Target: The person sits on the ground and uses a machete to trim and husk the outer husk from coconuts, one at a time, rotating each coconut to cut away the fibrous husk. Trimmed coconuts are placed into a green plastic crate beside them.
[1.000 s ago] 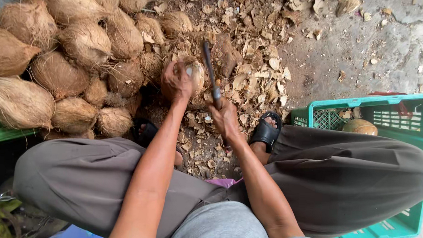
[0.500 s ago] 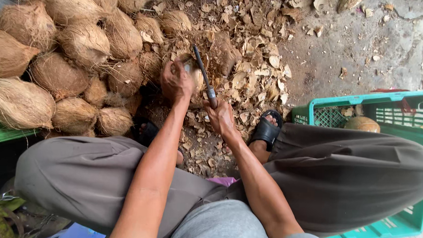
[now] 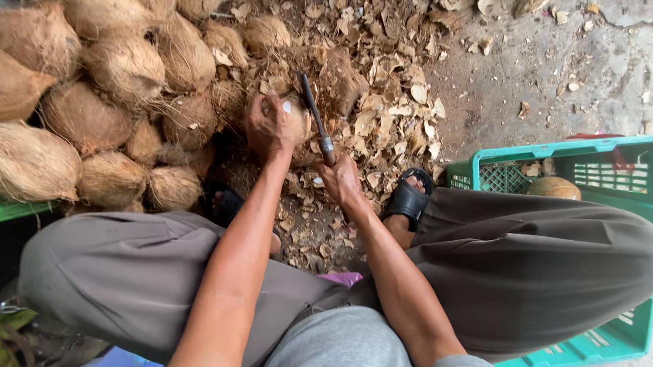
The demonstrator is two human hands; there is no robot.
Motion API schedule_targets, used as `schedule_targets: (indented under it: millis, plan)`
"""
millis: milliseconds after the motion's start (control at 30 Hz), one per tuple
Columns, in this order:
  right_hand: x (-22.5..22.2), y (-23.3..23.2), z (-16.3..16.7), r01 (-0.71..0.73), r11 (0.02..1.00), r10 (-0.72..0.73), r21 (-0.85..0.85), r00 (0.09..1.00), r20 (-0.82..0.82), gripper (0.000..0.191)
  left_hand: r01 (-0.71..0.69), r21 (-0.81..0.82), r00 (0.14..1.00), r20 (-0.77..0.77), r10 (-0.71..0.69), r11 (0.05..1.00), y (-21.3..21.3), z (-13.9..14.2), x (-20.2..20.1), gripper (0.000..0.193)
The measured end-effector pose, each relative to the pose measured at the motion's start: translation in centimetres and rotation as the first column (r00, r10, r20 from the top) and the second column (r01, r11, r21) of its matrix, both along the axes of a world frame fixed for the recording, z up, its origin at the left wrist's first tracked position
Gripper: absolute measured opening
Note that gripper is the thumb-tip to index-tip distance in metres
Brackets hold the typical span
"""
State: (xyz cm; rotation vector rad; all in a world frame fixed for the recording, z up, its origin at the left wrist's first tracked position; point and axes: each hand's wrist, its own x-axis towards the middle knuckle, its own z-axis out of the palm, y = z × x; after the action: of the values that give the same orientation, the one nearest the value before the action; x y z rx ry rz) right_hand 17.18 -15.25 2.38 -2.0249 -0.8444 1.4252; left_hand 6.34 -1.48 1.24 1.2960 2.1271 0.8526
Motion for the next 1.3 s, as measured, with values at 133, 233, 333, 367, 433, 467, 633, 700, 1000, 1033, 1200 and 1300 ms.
schedule_targets:
  millis: [133, 233, 333, 367, 433, 467, 633, 700, 1000, 1033, 1200, 1300]
  plan:
    - [1.0, -0.1, -0.6, -0.077, 0.997, 0.078, -0.014, 0.996, 0.032, 0.041, 0.025, -0.043, 1.000, 0.000, -0.025, 0.999, -0.1, -0.5, -0.5, 0.054]
    - [2.5, -0.3, -0.6, -0.128, 0.991, 0.130, 0.048, 0.991, -0.034, 0.033, 0.069, -0.019, 0.997, 0.024, -0.068, 0.997, -0.8, -0.7, -1.0, 0.055]
    - [4.3, 0.0, -1.0, -0.193, 0.968, 0.199, 0.159, 0.980, -0.022, 0.031, 0.130, 0.123, 0.989, 0.061, -0.138, 0.984, -0.9, -0.6, -1.5, 0.055]
    - [4.9, 0.1, -1.2, -0.184, 0.978, 0.196, 0.102, 0.971, -0.133, 0.026, 0.138, 0.133, 0.989, 0.042, -0.145, 0.981, -0.7, -0.6, -1.6, 0.054]
    - [5.7, 0.1, -1.7, -0.188, 0.982, 0.180, -0.025, 0.965, -0.189, 0.024, 0.178, 0.072, 0.983, 0.021, -0.180, 0.981, -0.2, -0.4, -1.9, 0.053]
    - [5.9, 0.1, -1.9, -0.196, 0.979, 0.190, -0.046, 0.976, -0.111, 0.026, 0.205, 0.056, 0.978, 0.025, -0.207, 0.977, 0.1, -0.3, -1.9, 0.053]
    - [5.0, -0.4, -2.5, -0.211, 0.976, 0.217, 0.052, 0.966, -0.144, 0.027, 0.225, 0.034, 0.969, 0.092, -0.227, 0.974, 1.3, 0.2, -2.4, 0.050]
    - [4.2, -0.3, -2.3, -0.163, 0.985, 0.171, 0.053, 0.950, -0.262, 0.038, 0.204, -0.072, 0.971, 0.141, -0.193, 0.976, 1.4, 0.1, -2.8, 0.053]
    - [3.2, 1.3, 1.7, 0.012, 0.980, 0.013, 0.197, 0.992, -0.125, 0.040, 0.028, -0.048, 0.982, 0.187, -0.018, 0.998, 0.7, -0.3, -1.2, 0.073]
    - [3.3, 1.2, 2.0, 0.004, 0.973, 0.017, 0.229, 0.996, -0.088, 0.042, 0.013, -0.035, 0.971, 0.238, -0.005, 0.999, 0.6, 0.0, -0.8, 0.077]
    - [2.9, 0.6, 2.1, -0.024, 0.991, 0.034, 0.134, 0.997, -0.073, 0.046, 0.280, -0.023, 0.958, -0.048, -0.281, 0.960, 1.3, 1.6, -1.6, 0.100]
    - [2.6, 0.5, 1.5, -0.002, 0.989, 0.022, 0.145, 0.990, -0.137, 0.038, 0.499, -0.267, 0.823, -0.150, -0.547, 0.824, 2.9, 1.9, -3.5, 0.097]
